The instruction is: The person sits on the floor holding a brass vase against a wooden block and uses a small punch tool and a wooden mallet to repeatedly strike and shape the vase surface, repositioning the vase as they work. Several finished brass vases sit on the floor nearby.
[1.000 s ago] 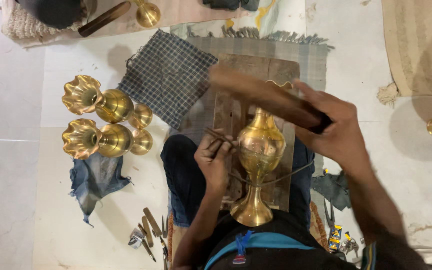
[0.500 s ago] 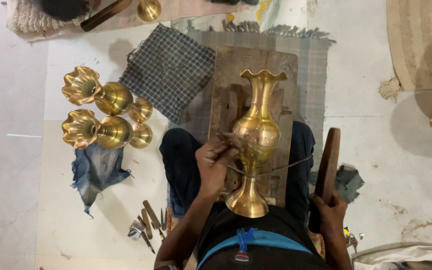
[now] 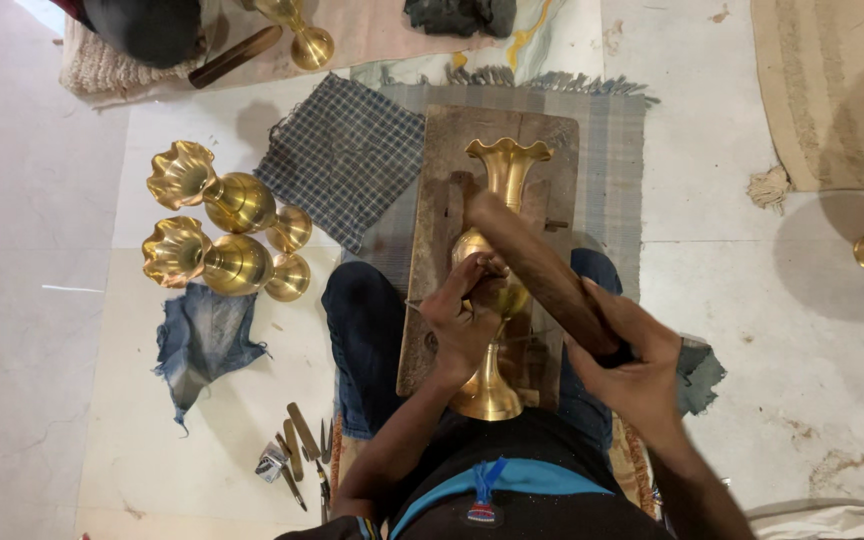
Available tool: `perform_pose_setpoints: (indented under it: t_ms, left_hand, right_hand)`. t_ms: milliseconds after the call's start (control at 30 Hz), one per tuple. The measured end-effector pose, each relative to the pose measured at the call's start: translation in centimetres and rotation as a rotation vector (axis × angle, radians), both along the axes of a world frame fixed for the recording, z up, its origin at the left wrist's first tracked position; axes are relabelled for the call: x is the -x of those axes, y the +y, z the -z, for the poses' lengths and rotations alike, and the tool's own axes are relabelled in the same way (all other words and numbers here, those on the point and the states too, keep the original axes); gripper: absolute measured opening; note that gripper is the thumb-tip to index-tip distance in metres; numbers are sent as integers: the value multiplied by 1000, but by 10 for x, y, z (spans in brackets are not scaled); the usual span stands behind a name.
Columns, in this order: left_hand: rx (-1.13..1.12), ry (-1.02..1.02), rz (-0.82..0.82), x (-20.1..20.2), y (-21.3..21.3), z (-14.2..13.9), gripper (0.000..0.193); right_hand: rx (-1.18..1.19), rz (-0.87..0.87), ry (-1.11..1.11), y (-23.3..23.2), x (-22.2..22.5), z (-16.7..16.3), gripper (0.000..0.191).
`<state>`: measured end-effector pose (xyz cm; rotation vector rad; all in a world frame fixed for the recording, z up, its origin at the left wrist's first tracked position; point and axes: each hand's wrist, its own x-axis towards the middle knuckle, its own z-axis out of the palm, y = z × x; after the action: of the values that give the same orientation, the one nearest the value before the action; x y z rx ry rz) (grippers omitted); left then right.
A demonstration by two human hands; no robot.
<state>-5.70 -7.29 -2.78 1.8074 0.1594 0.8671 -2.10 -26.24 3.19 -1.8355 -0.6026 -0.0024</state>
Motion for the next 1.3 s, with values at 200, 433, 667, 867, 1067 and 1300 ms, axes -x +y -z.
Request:
perform_pose_setpoints:
  t_ms: [200, 433, 667, 867, 1067, 1300]
  left_hand:
    - [-150, 24, -125, -2, 0, 16, 38]
    - [-150, 33, 4, 2, 7, 11, 42]
    - [-253, 107, 179, 2, 20, -4, 55]
    - [-243, 223, 422, -4, 39, -8, 65]
    - [-412, 180, 531, -15, 50, -14, 69]
    - [-644, 396, 666, -31, 53, -35, 65]
  right_hand:
    - [233, -216, -316, -6, -38, -61, 69]
    - [772, -276, -500, 8, -65, -81, 82]
    - [426, -204, -260, -4, -67, -74, 77]
    - [278, -31, -176, -12, -54, -50, 70]
    - [113, 68, -97, -33, -31, -9, 67]
    - [68, 158, 167, -51, 1, 43, 80]
